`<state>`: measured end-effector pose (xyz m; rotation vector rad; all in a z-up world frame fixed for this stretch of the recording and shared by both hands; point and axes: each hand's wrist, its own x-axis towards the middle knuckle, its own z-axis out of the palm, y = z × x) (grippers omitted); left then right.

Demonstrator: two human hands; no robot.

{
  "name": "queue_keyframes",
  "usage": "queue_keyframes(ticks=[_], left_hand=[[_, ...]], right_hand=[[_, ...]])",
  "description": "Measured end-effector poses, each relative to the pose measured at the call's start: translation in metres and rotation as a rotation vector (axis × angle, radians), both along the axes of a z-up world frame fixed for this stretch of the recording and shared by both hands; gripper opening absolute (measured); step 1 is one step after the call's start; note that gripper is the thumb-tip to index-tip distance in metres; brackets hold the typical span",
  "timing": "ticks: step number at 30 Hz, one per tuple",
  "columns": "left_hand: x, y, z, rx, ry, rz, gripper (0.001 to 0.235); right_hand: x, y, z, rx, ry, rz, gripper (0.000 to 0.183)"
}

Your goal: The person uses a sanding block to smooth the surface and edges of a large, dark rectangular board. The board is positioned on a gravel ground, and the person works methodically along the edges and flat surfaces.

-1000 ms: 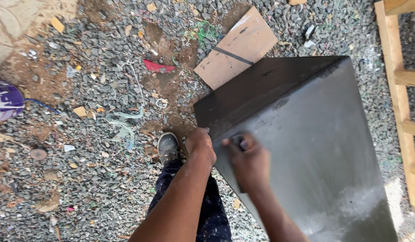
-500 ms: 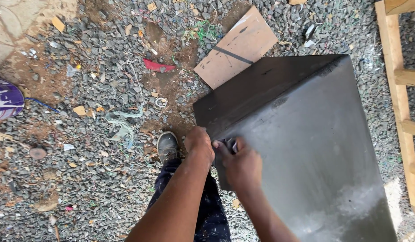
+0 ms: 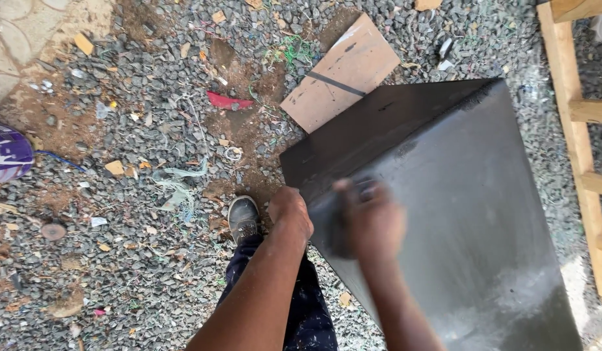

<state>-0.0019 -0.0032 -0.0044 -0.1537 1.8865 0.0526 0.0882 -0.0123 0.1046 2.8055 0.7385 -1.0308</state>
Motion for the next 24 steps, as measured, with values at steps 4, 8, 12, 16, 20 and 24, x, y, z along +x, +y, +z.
queue_keyframes(ticks=[4, 8, 12, 16, 20, 24], left_hand=[[-0.003, 0.003, 0.01, 0.005, -0.04, -0.064, 0.058], [-0.013, -0.018, -0.017, -0.098, -0.108, -1.041, 0.048], [-0.008, -0.022, -0.055, -0.065, -0.056, -0.235, 0.04], [-0.001, -0.008, -0.038, -0.037, -0.014, 0.372, 0.042], [-0.002, 0.002, 0.013, 0.029, -0.071, 0.036, 0.056], [-0.007, 0.009, 0.009, 0.022, -0.089, -0.419, 0.051]], right_hand=[[-0.007, -0.002, -0.002, -0.094, 0.075, 0.15, 0.061], [0.013, -0.006, -0.012, 0.135, -0.037, 0.007, 0.055], [-0.025, -0.038, -0.008, 0.111, 0.051, -0.054, 0.04], [-0.027, -0.037, -0.011, 0.187, 0.079, 0.0, 0.047], [-0.023, -0.046, -0.012, 0.168, 0.1, -0.182, 0.042], [-0.028, -0.043, -0.015, 0.198, 0.103, -0.183, 0.035]])
